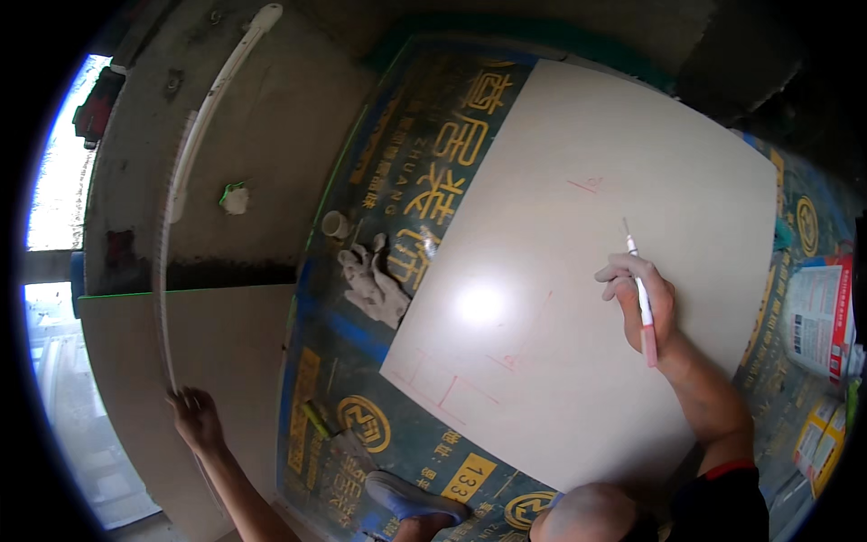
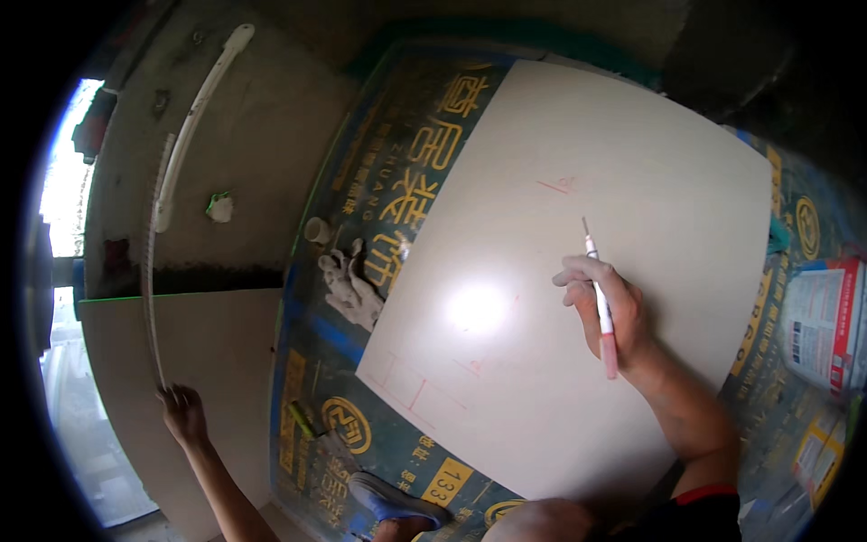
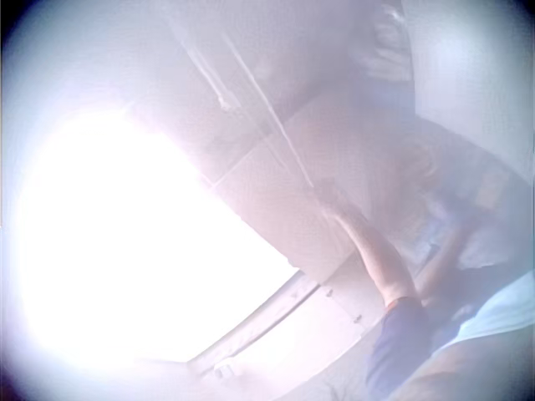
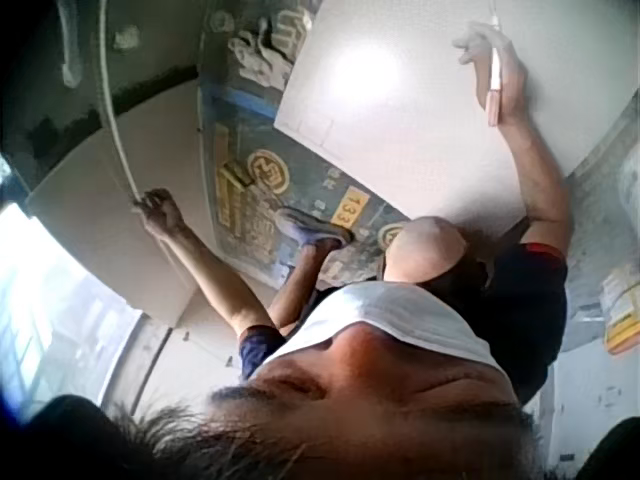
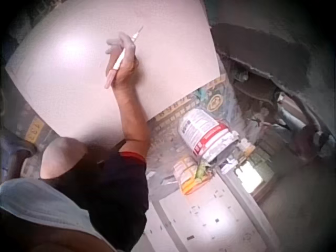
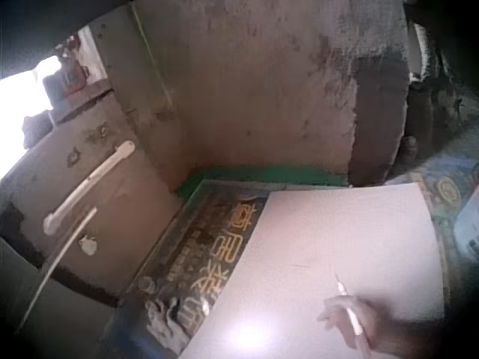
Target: The person measures the dimensions of a wall using a tape measure and then marks corresponding cutting lines on a ceramic tile using a pen and the tape measure as a straightedge.
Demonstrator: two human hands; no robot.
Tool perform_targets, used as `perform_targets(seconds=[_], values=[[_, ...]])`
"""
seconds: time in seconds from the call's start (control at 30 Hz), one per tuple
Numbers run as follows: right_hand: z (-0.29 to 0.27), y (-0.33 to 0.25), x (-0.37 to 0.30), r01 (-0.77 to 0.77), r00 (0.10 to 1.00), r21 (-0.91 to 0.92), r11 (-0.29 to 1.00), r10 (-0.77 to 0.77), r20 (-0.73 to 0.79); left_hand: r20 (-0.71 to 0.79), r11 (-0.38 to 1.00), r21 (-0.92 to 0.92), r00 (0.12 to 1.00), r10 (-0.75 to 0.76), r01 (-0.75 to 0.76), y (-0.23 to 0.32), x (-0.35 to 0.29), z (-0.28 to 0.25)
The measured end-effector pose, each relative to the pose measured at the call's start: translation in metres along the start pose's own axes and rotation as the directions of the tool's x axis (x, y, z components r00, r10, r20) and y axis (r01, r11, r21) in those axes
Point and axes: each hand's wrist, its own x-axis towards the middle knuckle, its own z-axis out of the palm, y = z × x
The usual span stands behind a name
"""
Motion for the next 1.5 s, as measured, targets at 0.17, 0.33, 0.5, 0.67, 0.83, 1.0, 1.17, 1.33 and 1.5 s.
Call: perform_targets(seconds=[0.17,0.33,0.5,0.67,0.83,1.0,1.17,1.33,1.5], values=[[0.003,-0.012,0.026,0.102,0.991,0.008,0.995,-0.101,-0.086,0.066,0.922,0.246,0.944,-0.322,0.298,-0.110,-0.141,-0.089],[0.058,-0.035,0.051,0.124,0.945,-0.134,0.983,-0.076,0.317,-0.088,0.841,0.190,0.862,-0.499,0.507,-0.180,-0.171,-0.184],[0.112,-0.009,0.054,0.190,0.898,-0.215,0.958,-0.081,0.433,-0.091,0.781,0.170,0.799,-0.594,0.600,-0.201,-0.195,-0.216],[0.142,-0.003,0.055,0.190,0.826,-0.219,0.957,-0.035,0.563,-0.230,0.755,0.139,0.762,-0.605,0.641,-0.213,-0.215,-0.224],[0.155,0.005,0.055,0.210,0.751,-0.206,0.956,-0.023,0.659,-0.252,0.650,0.135,0.660,-0.708,0.748,-0.212,-0.231,-0.210],[0.160,0.009,0.054,0.218,0.727,-0.220,0.951,-0.008,0.686,0.135,0.485,0.863,0.861,-0.490,0.140,-0.186,-0.234,-0.157],[0.160,0.009,0.054,0.233,0.747,-0.202,0.951,-0.042,0.664,0.581,0.367,0.786,0.797,-0.164,-0.498,-0.199,-0.183,-0.126],[0.158,0.006,0.055,0.216,0.756,-0.230,0.949,-0.013,0.655,0.280,0.119,0.942,0.541,-0.793,-0.313,-0.201,-0.153,-0.117],[0.150,0.011,0.060,0.219,0.776,-0.269,0.938,0.000,0.631,0.288,0.170,0.952,0.555,-0.781,-0.255,-0.212,-0.157,-0.110]])
